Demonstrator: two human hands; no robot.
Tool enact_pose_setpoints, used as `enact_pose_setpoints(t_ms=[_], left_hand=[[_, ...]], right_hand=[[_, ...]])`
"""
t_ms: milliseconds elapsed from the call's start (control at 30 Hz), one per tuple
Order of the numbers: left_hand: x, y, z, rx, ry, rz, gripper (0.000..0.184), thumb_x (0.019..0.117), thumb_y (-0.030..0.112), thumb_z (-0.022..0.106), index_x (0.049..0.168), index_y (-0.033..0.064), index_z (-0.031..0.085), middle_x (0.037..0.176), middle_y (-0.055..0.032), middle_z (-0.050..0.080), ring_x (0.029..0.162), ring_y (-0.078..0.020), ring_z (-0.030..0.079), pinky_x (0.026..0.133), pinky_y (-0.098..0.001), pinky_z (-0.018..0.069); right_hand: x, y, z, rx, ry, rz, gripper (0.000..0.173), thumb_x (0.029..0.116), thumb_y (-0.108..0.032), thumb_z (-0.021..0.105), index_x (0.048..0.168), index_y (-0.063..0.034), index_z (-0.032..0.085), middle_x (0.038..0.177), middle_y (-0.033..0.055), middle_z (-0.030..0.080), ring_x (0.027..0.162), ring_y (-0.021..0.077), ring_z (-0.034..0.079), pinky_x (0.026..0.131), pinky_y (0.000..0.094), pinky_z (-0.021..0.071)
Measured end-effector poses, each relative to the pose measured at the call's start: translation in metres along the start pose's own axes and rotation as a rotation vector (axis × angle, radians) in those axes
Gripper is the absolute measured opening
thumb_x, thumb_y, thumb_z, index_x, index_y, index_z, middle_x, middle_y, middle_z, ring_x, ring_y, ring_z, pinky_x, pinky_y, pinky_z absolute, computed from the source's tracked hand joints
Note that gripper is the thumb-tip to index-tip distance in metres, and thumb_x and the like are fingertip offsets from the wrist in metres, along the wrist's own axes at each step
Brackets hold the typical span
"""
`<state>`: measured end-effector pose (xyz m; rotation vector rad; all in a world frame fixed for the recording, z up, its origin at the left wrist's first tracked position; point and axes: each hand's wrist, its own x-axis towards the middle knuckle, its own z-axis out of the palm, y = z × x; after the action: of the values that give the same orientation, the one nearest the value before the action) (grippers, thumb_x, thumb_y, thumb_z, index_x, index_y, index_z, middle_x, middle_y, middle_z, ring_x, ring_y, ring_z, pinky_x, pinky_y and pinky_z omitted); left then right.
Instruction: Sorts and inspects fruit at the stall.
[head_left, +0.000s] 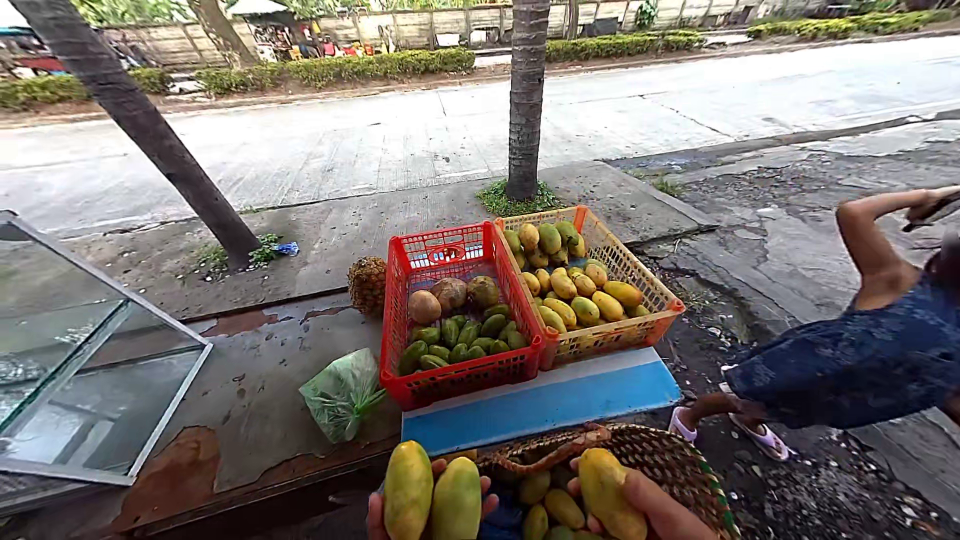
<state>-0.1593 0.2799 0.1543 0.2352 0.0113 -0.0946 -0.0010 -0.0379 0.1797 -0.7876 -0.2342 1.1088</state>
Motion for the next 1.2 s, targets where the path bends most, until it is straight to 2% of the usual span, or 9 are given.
enact_pose_setpoints(t_ms=[133, 300, 433, 500, 600, 733, 933, 1100, 1200], left_hand=[[-0.013, 0.015, -0.009, -0.010, 0.018, 0.073, 0.081, 0.0688, 0.073, 0.075, 0.133, 0.0240, 0.068, 0.147, -0.0243, 0.054, 0.131, -0.0501, 0.053, 0.091, -0.0660, 0.0526], [-0.032, 0.037, -0.022, -0.002, 0.044, 0.049, 0.080, 0.0682, 0.069, 0.078, 0.134, 0.0243, 0.067, 0.147, -0.0260, 0.053, 0.129, -0.0525, 0.054, 0.088, -0.0656, 0.0548], [-0.045, 0.054, -0.033, 0.015, 0.045, -0.071, 0.083, 0.0675, 0.075, 0.074, 0.133, 0.0237, 0.067, 0.144, -0.0267, 0.055, 0.124, -0.0521, 0.058, 0.088, -0.0646, 0.0556], [-0.048, 0.060, -0.037, 0.014, 0.069, -0.112, 0.085, 0.0663, 0.077, 0.073, 0.132, 0.0235, 0.068, 0.142, -0.0271, 0.057, 0.122, -0.0521, 0.060, 0.086, -0.0638, 0.0566], [-0.049, 0.062, -0.045, -0.003, 0.099, -0.150, 0.084, 0.0663, 0.074, 0.076, 0.131, 0.0223, 0.068, 0.142, -0.0266, 0.057, 0.123, -0.0514, 0.059, 0.086, -0.0637, 0.0565], [-0.044, 0.058, -0.050, -0.001, 0.180, -0.171, 0.084, 0.0623, 0.072, 0.080, 0.129, 0.0212, 0.069, 0.138, -0.0254, 0.060, 0.121, -0.0500, 0.061, 0.087, -0.0639, 0.0564], [-0.038, 0.052, -0.057, -0.045, 0.173, -0.206, 0.083, 0.0647, 0.070, 0.080, 0.130, 0.0203, 0.068, 0.139, -0.0269, 0.058, 0.123, -0.0523, 0.059, 0.089, -0.0665, 0.0545], [-0.034, 0.039, -0.055, 0.044, 0.363, -0.041, 0.086, 0.0582, 0.071, 0.083, 0.128, 0.0229, 0.068, 0.132, -0.0253, 0.063, 0.113, -0.0509, 0.064, 0.080, -0.0642, 0.0579], [-0.038, 0.031, -0.049, 0.094, 0.505, 0.114, 0.091, 0.0505, 0.072, 0.086, 0.126, 0.0247, 0.067, 0.128, -0.0257, 0.064, 0.107, -0.0504, 0.067, 0.073, -0.0619, 0.0591]], right_hand=[[-0.013, -0.008, -0.002, -0.054, 0.053, -0.076, 0.080, 0.0831, -0.065, 0.073, 0.143, -0.0159, 0.054, 0.133, 0.0172, 0.064, 0.104, 0.0301, 0.070, 0.077, 0.0426, 0.0616], [-0.027, -0.016, 0.018, -0.125, 0.413, -0.098, 0.097, 0.0709, -0.082, 0.070, 0.137, -0.0127, 0.055, 0.121, 0.0143, 0.069, 0.099, 0.0297, 0.072, 0.079, 0.0448, 0.0628], [-0.054, -0.003, 0.028, -0.019, 0.599, -0.216, 0.065, 0.1021, -0.063, 0.039, 0.139, -0.0097, 0.051, 0.127, 0.0159, 0.067, 0.105, 0.0304, 0.071, 0.083, 0.0453, 0.0629], [-0.069, 0.008, 0.027, 0.064, 0.694, -0.248, 0.056, 0.1082, -0.049, 0.028, 0.138, -0.0067, 0.050, 0.123, 0.0201, 0.067, 0.102, 0.0332, 0.072, 0.082, 0.0468, 0.0633], [-0.092, 0.028, 0.029, 0.086, 0.819, -0.260, 0.049, 0.1059, -0.044, 0.041, 0.137, -0.0074, 0.049, 0.120, 0.0208, 0.068, 0.099, 0.0335, 0.072, 0.080, 0.0464, 0.0638], [-0.111, 0.049, 0.032, 0.071, 0.884, -0.318, 0.082, 0.0722, -0.053, 0.087, 0.134, -0.0097, 0.054, 0.108, 0.0166, 0.070, 0.091, 0.0288, 0.073, 0.079, 0.0459, 0.0634], [-0.110, 0.032, 0.038, 0.114, 0.966, -0.473, 0.093, 0.0615, -0.061, 0.090, 0.132, -0.0102, 0.058, 0.093, 0.0122, 0.072, 0.074, 0.0213, 0.073, 0.069, 0.0366, 0.0643], [-0.117, 0.006, 0.024, 0.129, 0.991, -0.498, 0.075, 0.0781, -0.056, 0.080, 0.131, -0.0091, 0.054, 0.093, 0.0149, 0.072, 0.076, 0.0242, 0.074, 0.071, 0.0381, 0.0647], [-0.105, -0.014, 0.012, 0.114, 0.963, -0.348, 0.055, 0.1057, -0.053, 0.038, 0.133, -0.0068, 0.049, 0.104, 0.0185, 0.071, 0.083, 0.0260, 0.074, 0.072, 0.0368, 0.0640]])
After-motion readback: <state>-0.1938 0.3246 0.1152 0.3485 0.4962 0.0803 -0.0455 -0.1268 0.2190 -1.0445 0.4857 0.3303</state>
